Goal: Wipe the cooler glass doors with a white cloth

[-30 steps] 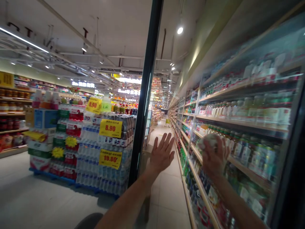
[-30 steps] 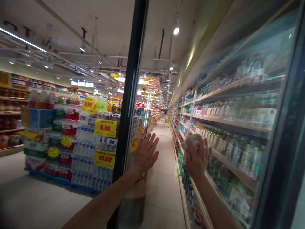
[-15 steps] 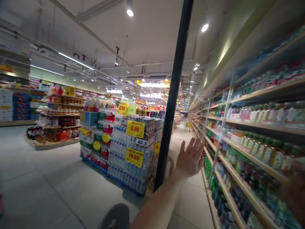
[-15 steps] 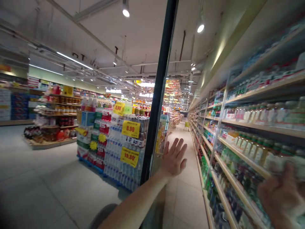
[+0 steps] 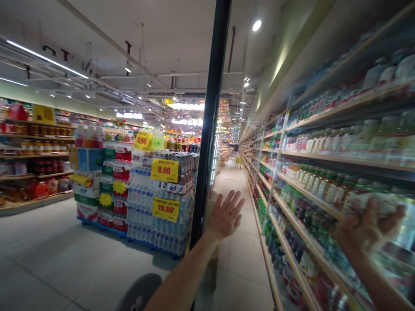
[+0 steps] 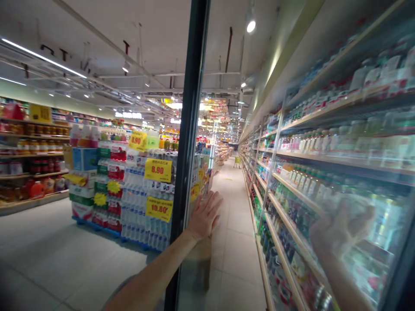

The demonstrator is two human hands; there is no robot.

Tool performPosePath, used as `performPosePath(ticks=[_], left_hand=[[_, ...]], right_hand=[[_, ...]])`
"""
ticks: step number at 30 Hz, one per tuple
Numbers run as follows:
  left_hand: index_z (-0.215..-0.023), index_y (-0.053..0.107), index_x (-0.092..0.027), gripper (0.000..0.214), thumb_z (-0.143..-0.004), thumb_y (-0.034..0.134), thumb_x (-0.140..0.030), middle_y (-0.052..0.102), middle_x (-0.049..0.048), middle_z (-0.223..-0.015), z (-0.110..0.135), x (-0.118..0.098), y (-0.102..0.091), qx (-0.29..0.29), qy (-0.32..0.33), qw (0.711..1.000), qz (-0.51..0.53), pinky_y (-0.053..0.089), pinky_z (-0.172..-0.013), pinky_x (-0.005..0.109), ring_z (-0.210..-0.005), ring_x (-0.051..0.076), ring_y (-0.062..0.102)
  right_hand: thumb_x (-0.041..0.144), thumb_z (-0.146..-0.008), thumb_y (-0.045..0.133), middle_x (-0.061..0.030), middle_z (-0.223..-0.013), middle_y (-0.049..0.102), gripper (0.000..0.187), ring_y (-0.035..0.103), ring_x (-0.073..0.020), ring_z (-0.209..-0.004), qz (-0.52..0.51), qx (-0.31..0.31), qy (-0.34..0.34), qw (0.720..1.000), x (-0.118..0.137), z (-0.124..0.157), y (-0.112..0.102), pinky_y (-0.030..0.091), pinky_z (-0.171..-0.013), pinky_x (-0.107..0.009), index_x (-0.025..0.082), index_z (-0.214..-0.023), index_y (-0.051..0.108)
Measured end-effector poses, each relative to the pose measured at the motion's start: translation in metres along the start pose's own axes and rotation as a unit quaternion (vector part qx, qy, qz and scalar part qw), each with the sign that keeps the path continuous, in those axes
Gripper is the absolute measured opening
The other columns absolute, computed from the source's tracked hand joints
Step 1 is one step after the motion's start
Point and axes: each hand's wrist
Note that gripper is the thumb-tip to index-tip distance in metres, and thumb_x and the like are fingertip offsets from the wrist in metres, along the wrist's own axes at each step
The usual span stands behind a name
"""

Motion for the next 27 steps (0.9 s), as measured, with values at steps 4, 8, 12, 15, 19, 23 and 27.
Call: performPosePath(ticks=[4,8,12,15,19,23,27], left_hand=[[-0.133,0.042,-0.019,0.047,-0.087,0.042,-0.028,0.042,0.0043,-0.141,-0.003,0.001,-0.001,-0.011,-0.004,1.000,0.011,0.011,-0.115,0.041,-0.140,0.018,0.015],[-0.133,0.043,-0.019,0.046,-0.087,0.042,-0.027,0.043,0.0036,-0.140,-0.001,-0.001,0.000,-0.016,-0.019,1.000,0.018,0.009,-0.115,0.041,-0.140,0.018,0.015],[-0.135,0.040,-0.020,0.049,-0.087,0.043,-0.028,0.043,0.0046,-0.140,0.001,-0.004,-0.001,-0.004,-0.022,1.000,0.008,0.008,-0.116,0.042,-0.140,0.018,0.017],[-0.136,0.038,-0.021,0.050,-0.087,0.043,-0.028,0.044,0.0052,-0.140,0.001,-0.004,-0.001,0.004,-0.028,1.000,0.013,0.009,-0.115,0.041,-0.139,0.017,0.019],[-0.136,0.039,-0.020,0.049,-0.087,0.043,-0.026,0.047,0.0058,-0.137,0.001,-0.003,0.000,-0.012,-0.030,0.999,0.034,0.010,-0.115,0.041,-0.138,0.018,0.022],[-0.136,0.039,-0.020,0.049,-0.087,0.042,-0.025,0.048,0.0058,-0.136,0.001,-0.002,0.001,-0.018,-0.034,0.998,0.044,0.011,-0.115,0.041,-0.138,0.018,0.024],[-0.138,0.036,-0.021,0.051,-0.087,0.042,-0.024,0.047,0.0059,-0.137,0.000,-0.004,0.000,-0.011,-0.040,0.998,0.043,0.011,-0.115,0.042,-0.137,0.018,0.025]], right_hand=[[0.017,-0.081,0.049,-0.0069,-0.151,0.022,0.065,0.031,-0.0366,-0.133,0.016,0.091,-0.130,0.987,0.073,0.040,0.014,0.033,-0.101,-0.060,0.032,-0.141,0.031],[0.021,-0.081,0.052,-0.0053,-0.147,0.033,0.045,0.031,-0.0304,-0.134,-0.001,0.116,-0.151,0.982,0.058,0.034,0.016,0.023,-0.108,-0.055,0.031,-0.125,0.053],[0.021,-0.083,0.044,-0.0191,-0.149,0.023,0.049,0.026,-0.0379,-0.135,0.088,-0.061,0.073,0.992,-0.004,-0.026,0.012,0.025,-0.104,-0.060,0.013,-0.131,0.049],[0.020,-0.084,0.042,-0.0189,-0.150,0.019,0.052,0.023,-0.0391,-0.135,0.087,-0.072,0.089,0.990,0.008,-0.035,0.015,0.025,-0.102,-0.061,0.015,-0.136,0.043],[0.014,-0.082,0.047,-0.0077,-0.151,0.021,0.059,0.022,-0.0320,-0.137,0.035,0.091,-0.102,0.990,0.077,0.019,0.019,0.026,-0.106,-0.055,0.031,-0.138,0.037],[0.013,-0.081,0.048,-0.0055,-0.148,0.029,0.056,0.029,-0.0306,-0.135,0.049,0.139,-0.155,0.977,0.062,0.054,0.009,0.024,-0.107,-0.055,0.035,-0.133,0.043],[0.020,-0.083,0.042,-0.0174,-0.148,0.025,0.053,0.030,-0.0402,-0.132,0.128,-0.028,0.130,0.983,-0.021,0.040,-0.012,0.029,-0.100,-0.064,0.019,-0.136,0.042]])
Point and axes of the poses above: each hand's wrist, its own z-axis away from the middle knuckle, its own y-axis out of the palm, x = y × z
